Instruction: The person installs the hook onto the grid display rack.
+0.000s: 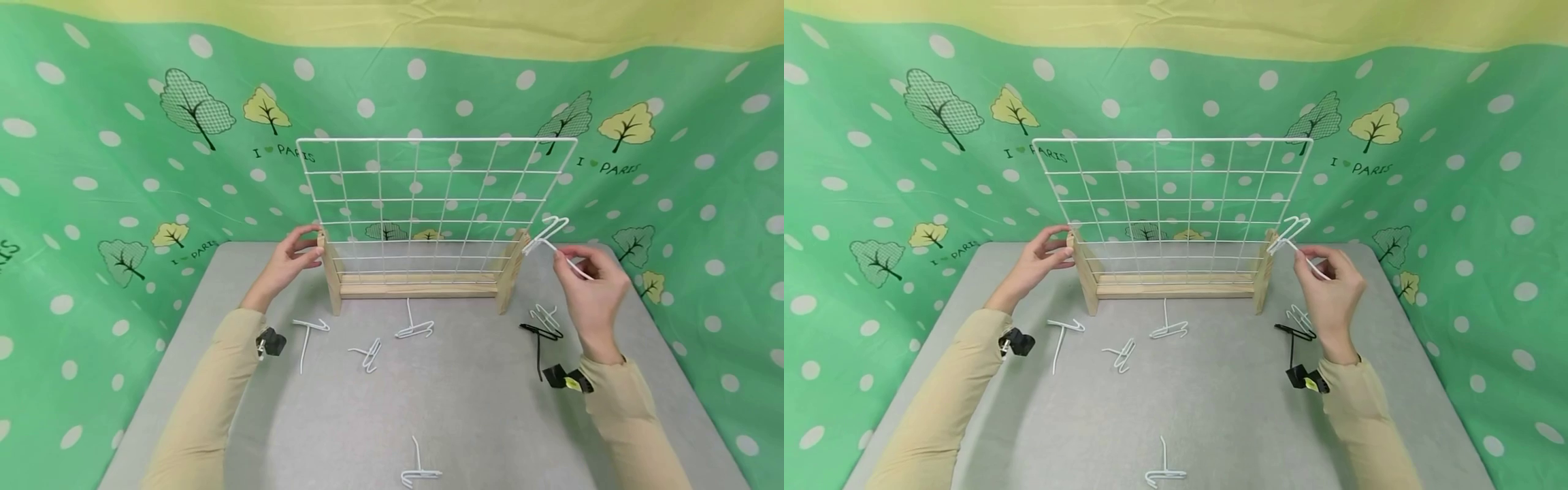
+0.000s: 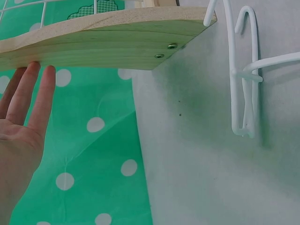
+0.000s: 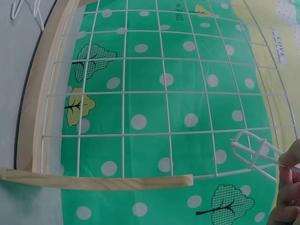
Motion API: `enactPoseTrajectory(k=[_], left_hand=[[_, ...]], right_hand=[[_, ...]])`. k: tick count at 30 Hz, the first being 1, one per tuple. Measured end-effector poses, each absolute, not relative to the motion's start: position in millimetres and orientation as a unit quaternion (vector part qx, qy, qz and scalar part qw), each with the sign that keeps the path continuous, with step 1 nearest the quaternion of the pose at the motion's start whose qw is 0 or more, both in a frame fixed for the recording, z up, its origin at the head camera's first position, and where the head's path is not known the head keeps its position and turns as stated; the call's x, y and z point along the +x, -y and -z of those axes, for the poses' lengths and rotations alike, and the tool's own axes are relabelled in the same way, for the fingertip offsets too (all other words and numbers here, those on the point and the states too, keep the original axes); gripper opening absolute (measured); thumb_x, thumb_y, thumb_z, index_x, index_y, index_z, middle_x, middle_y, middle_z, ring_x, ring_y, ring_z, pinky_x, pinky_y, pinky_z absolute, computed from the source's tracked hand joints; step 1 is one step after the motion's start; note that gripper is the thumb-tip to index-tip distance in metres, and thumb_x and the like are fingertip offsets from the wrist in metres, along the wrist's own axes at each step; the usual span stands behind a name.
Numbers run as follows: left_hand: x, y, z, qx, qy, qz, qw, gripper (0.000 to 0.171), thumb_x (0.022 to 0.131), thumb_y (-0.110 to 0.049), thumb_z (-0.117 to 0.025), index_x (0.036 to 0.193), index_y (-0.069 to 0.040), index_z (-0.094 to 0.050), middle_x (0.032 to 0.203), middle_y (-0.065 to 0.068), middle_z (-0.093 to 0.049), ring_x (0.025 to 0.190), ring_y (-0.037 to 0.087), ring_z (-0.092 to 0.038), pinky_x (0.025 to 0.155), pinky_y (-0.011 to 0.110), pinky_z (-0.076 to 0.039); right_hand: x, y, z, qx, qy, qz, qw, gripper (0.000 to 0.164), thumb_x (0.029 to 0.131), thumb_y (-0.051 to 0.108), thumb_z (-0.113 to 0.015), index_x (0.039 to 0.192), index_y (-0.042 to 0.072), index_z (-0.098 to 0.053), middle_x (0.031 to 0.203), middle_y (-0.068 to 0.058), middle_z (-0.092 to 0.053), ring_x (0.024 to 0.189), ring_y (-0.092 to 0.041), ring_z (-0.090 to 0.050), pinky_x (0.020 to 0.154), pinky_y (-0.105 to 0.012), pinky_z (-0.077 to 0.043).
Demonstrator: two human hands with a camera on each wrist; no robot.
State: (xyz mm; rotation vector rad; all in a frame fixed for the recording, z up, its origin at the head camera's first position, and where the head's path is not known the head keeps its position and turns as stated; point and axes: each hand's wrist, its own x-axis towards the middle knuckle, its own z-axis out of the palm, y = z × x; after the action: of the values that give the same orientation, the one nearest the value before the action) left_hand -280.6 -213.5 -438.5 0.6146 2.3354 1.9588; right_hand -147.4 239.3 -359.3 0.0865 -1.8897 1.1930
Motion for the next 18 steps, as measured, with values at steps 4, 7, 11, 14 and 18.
enactPoseTrajectory(k=[4, 7, 11, 14, 18], left_hand=[[-279.5, 213.3, 437.6, 0.192, -0.755, -0.627, 0.021, 0.046, 0.096, -0.003, -0.058, 0.139, -0.002, -0.040, 0.132, 0.030, -0.048, 0.113, 0.028, -0.055, 0.085, 0.040, -0.056], [-279.6, 212.8, 437.3, 0.191, -0.753, -0.629, 0.022, 0.045, 0.096, -0.003, -0.058, 0.138, -0.001, -0.041, 0.131, 0.030, -0.048, 0.110, 0.023, -0.057, 0.086, 0.045, -0.055], [-280.0, 212.5, 438.4, 0.190, -0.745, -0.639, 0.021, 0.044, 0.096, -0.002, -0.058, 0.136, 0.002, -0.041, 0.130, 0.032, -0.048, 0.104, 0.016, -0.060, 0.086, 0.052, -0.052], [-279.9, 212.5, 438.8, 0.191, -0.742, -0.643, 0.020, 0.043, 0.096, -0.001, -0.058, 0.135, 0.003, -0.041, 0.129, 0.032, -0.048, 0.101, 0.014, -0.061, 0.086, 0.053, -0.052], [-278.9, 212.4, 438.9, 0.190, -0.744, -0.640, 0.019, 0.043, 0.096, -0.001, -0.058, 0.135, 0.003, -0.040, 0.129, 0.032, -0.048, 0.103, 0.018, -0.060, 0.086, 0.053, -0.052]], right_hand=[[-150.5, -236.9, 355.3, 0.034, 0.759, -0.481, 0.438, 0.010, 0.082, -0.005, -0.067, 0.087, -0.014, -0.068, 0.071, 0.003, -0.059, 0.053, -0.002, -0.044, 0.053, -0.008, -0.042], [-152.5, -236.5, 352.6, 0.038, 0.761, -0.480, 0.434, 0.011, 0.083, -0.005, -0.068, 0.088, -0.014, -0.068, 0.072, 0.002, -0.059, 0.053, -0.002, -0.045, 0.053, -0.008, -0.042], [-155.1, -234.5, 347.2, 0.037, 0.762, -0.485, 0.427, 0.011, 0.083, -0.004, -0.068, 0.089, -0.013, -0.068, 0.075, 0.002, -0.061, 0.054, -0.002, -0.046, 0.052, -0.007, -0.042], [-156.7, -232.3, 342.4, 0.043, 0.764, -0.482, 0.427, 0.010, 0.084, -0.005, -0.067, 0.089, -0.014, -0.068, 0.077, 0.004, -0.062, 0.054, -0.002, -0.046, 0.052, -0.007, -0.042], [-158.6, -229.9, 335.8, 0.060, 0.766, -0.475, 0.430, 0.009, 0.085, -0.007, -0.066, 0.090, -0.015, -0.066, 0.077, 0.007, -0.061, 0.053, -0.001, -0.045, 0.049, -0.007, -0.040]])
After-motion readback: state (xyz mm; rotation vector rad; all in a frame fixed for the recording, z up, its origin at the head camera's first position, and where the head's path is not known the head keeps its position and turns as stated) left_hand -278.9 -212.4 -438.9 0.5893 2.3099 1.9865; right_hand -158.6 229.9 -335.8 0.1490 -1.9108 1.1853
